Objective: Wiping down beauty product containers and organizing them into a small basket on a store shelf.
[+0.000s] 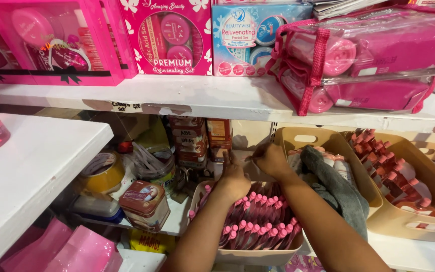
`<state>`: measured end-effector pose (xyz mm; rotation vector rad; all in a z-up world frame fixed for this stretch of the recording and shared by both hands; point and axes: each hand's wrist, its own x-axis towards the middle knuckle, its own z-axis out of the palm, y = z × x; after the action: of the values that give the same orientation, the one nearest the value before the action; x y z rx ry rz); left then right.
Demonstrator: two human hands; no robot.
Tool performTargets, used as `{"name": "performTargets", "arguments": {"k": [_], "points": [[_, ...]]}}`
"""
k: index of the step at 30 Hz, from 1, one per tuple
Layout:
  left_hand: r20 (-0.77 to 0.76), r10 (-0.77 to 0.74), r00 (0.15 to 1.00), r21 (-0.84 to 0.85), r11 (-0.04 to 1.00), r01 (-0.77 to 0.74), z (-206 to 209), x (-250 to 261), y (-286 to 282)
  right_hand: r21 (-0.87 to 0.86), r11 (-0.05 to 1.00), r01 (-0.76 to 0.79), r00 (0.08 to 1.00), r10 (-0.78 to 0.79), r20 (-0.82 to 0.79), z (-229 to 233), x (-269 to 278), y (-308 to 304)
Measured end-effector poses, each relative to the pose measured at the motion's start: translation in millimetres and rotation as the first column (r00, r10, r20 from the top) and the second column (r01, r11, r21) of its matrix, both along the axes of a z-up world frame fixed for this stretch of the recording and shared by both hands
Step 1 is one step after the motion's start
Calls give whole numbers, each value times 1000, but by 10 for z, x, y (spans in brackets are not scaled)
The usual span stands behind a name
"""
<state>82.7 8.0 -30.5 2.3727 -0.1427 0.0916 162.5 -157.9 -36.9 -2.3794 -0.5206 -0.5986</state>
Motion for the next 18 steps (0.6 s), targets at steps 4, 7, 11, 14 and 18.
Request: {"name": "performTargets", "arguments": {"k": [4, 7, 11, 14, 18], "points": [[-88, -27, 996, -38, 999, 24, 85, -78, -41, 65, 998, -16, 1000, 15, 18, 317, -263, 71], [142, 34, 989, 5, 999, -35, -25, 22, -59, 247, 967, -63, 993, 85, -78, 540, -385, 91], [313, 103, 944, -256, 967, -20, 194, -25, -27, 341, 937, -75, 982, 129, -136, 826, -551, 83], [444, 171, 879, -281, 959, -45, 392, -50, 37, 259, 950, -174, 985, 172, 31, 967, -683, 35], [381, 160, 910, -142, 983, -113, 653, -168, 116, 344, 871, -352, 932, 360, 41, 1052, -812, -158]]}}
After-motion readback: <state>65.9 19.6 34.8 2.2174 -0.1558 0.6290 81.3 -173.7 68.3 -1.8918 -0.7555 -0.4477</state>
